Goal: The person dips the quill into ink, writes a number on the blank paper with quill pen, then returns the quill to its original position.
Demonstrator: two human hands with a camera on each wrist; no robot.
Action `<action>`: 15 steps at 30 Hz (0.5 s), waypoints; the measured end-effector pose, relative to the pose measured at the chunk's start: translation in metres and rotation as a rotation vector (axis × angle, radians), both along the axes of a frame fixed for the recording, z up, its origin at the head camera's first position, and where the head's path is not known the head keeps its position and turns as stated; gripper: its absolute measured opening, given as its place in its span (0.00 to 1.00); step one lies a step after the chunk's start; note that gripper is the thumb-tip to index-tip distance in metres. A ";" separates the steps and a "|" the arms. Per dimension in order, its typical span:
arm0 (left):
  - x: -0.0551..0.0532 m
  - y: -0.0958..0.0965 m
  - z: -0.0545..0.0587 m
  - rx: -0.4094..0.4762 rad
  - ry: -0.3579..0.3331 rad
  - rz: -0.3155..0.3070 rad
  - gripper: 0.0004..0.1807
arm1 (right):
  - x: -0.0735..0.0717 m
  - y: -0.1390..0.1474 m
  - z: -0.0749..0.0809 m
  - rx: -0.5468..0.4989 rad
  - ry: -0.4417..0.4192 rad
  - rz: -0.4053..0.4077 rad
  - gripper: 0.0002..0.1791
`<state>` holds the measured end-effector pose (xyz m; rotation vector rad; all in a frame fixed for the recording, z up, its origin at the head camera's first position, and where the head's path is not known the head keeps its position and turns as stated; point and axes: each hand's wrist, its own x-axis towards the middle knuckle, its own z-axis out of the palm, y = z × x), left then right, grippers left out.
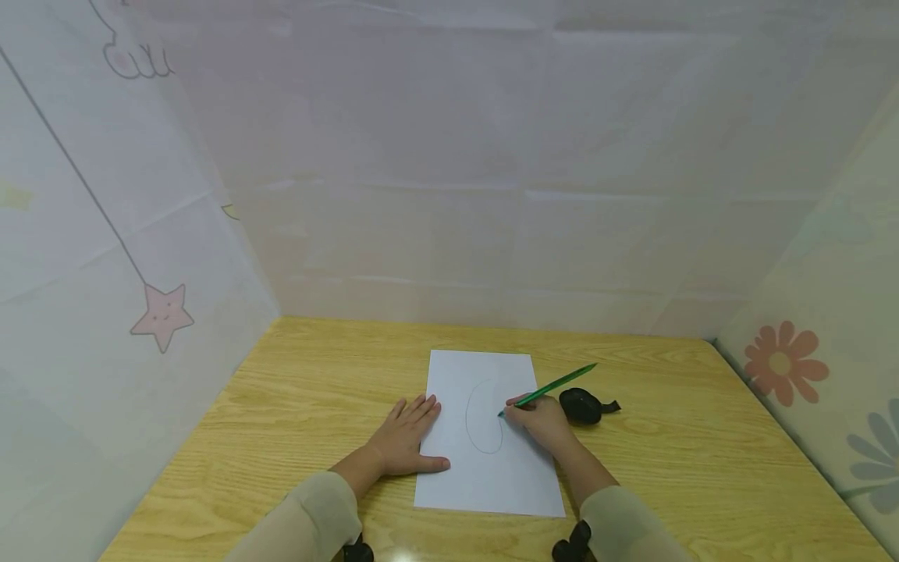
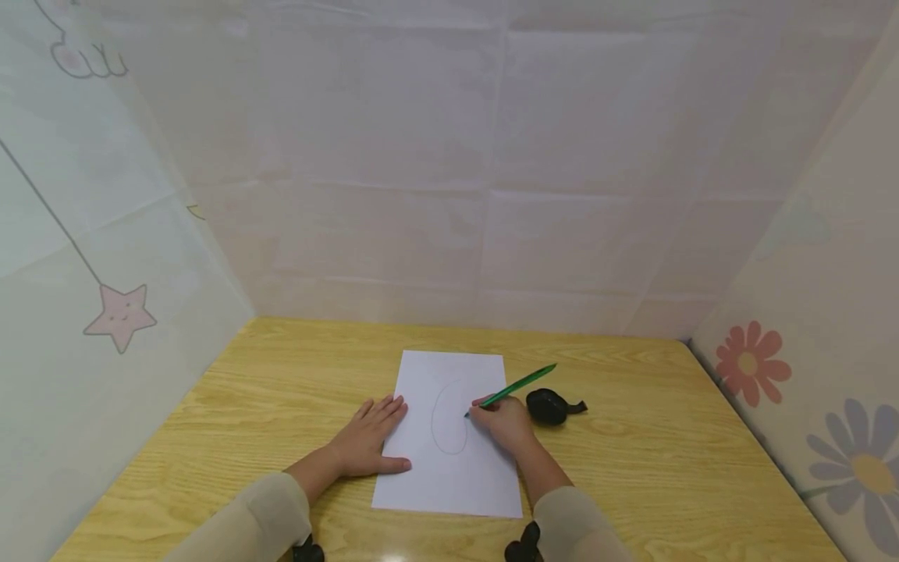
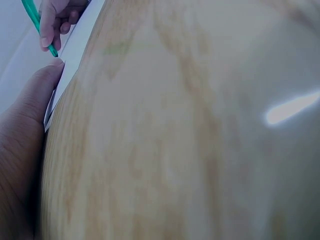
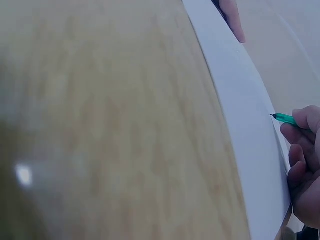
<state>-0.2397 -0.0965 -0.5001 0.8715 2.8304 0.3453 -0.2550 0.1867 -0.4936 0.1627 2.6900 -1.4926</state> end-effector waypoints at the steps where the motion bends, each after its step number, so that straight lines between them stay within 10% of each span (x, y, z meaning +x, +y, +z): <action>1: 0.000 0.000 0.000 0.000 0.000 0.000 0.56 | 0.000 0.000 0.000 0.000 0.002 0.002 0.12; 15: 0.000 0.000 0.000 -0.006 0.004 0.003 0.56 | -0.006 -0.003 0.000 0.002 -0.006 -0.014 0.11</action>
